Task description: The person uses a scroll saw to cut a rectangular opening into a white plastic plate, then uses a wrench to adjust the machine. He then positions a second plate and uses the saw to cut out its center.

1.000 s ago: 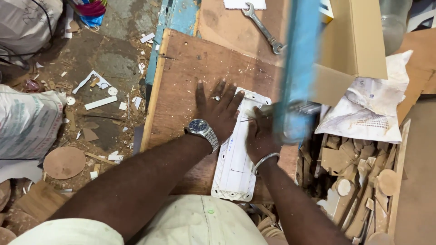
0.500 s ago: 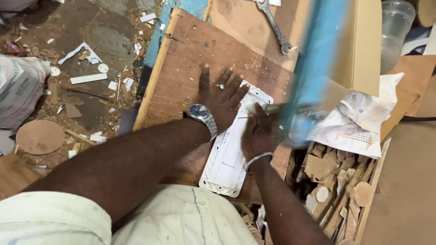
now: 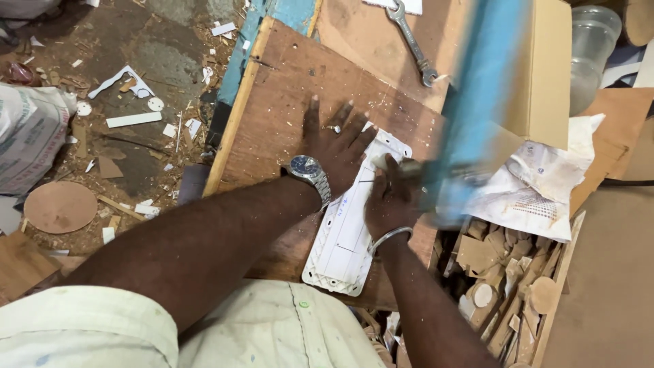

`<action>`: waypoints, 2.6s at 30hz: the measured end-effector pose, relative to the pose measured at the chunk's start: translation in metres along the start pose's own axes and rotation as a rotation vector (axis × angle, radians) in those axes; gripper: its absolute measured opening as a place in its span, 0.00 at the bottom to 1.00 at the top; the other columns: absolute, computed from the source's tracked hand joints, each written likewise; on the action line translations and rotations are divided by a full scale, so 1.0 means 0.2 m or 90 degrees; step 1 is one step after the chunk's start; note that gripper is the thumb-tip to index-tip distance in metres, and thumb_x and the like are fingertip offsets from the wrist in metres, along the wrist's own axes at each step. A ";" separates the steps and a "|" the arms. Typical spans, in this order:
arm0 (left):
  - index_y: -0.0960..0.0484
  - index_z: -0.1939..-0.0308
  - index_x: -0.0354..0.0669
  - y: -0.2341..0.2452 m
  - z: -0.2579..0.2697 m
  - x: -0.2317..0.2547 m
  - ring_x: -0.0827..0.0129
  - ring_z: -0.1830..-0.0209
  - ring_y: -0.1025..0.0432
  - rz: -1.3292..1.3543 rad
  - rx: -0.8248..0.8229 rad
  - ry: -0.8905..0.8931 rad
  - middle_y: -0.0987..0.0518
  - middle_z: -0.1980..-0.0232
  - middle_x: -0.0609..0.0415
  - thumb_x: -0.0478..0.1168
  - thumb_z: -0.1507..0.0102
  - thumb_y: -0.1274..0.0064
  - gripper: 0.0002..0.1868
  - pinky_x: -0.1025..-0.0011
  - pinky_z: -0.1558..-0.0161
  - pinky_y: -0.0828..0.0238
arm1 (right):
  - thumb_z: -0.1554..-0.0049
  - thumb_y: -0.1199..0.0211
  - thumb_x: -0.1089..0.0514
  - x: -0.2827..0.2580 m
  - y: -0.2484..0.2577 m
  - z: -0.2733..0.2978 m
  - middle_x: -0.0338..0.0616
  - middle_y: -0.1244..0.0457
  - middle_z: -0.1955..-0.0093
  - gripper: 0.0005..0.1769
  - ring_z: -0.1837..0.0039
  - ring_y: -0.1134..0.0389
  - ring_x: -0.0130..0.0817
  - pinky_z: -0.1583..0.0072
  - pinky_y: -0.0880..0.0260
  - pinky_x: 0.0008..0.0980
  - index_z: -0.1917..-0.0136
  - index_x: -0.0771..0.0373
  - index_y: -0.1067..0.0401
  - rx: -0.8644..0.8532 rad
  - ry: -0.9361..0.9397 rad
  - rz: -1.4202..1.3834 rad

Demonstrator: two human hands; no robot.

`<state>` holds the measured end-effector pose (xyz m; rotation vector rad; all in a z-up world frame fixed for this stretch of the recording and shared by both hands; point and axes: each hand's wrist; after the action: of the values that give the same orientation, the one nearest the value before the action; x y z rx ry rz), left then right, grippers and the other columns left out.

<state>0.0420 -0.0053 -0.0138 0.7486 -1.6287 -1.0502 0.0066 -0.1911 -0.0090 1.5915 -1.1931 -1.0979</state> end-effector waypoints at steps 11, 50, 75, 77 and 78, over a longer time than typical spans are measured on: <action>0.39 0.24 0.54 0.04 -0.04 0.00 0.50 0.18 0.58 -0.012 0.002 0.000 0.45 0.18 0.52 0.51 0.30 0.70 0.29 0.25 0.31 0.84 | 0.33 0.43 0.50 -0.01 0.02 -0.04 0.57 0.35 0.32 0.19 0.33 0.34 0.55 0.32 0.37 0.50 0.31 0.53 0.26 0.034 0.041 -0.018; 0.41 0.23 0.55 0.04 -0.14 -0.03 0.50 0.17 0.59 -0.031 -0.016 0.001 0.48 0.17 0.53 0.53 0.29 0.73 0.30 0.25 0.32 0.87 | 0.34 0.43 0.67 0.04 -0.11 -0.15 0.53 0.34 0.33 0.24 0.31 0.32 0.36 0.31 0.33 0.31 0.28 0.65 0.49 0.018 -0.041 -0.348; 0.41 0.24 0.60 0.13 -0.14 -0.01 0.54 0.16 0.61 0.000 -0.056 0.049 0.49 0.17 0.56 0.53 0.30 0.71 0.29 0.27 0.31 0.88 | 0.34 0.42 0.59 0.02 -0.06 -0.19 0.52 0.41 0.31 0.19 0.30 0.38 0.42 0.30 0.41 0.38 0.32 0.66 0.37 0.067 0.022 -0.165; 0.46 0.22 0.57 0.20 -0.03 0.02 0.53 0.17 0.64 0.008 -0.111 0.047 0.53 0.17 0.55 0.55 0.32 0.69 0.33 0.26 0.33 0.88 | 0.34 0.44 0.61 0.02 -0.07 -0.19 0.50 0.37 0.34 0.23 0.31 0.36 0.39 0.31 0.39 0.38 0.30 0.68 0.46 0.058 0.011 -0.295; 0.46 0.22 0.57 0.19 0.00 0.02 0.53 0.17 0.64 0.006 -0.107 0.046 0.53 0.17 0.55 0.55 0.32 0.69 0.33 0.26 0.33 0.88 | 0.34 0.44 0.61 0.06 -0.12 -0.19 0.50 0.37 0.34 0.23 0.31 0.36 0.39 0.31 0.39 0.38 0.30 0.68 0.46 0.062 0.013 -0.296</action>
<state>0.0426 0.0072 0.0223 0.6582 -1.4619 -1.1251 0.0507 -0.1941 -0.0240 2.0130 -0.8926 -1.3208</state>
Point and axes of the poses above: each hand's wrist, its own z-axis away from the middle knuckle, its own y-axis out of the back of the hand, x = y × z
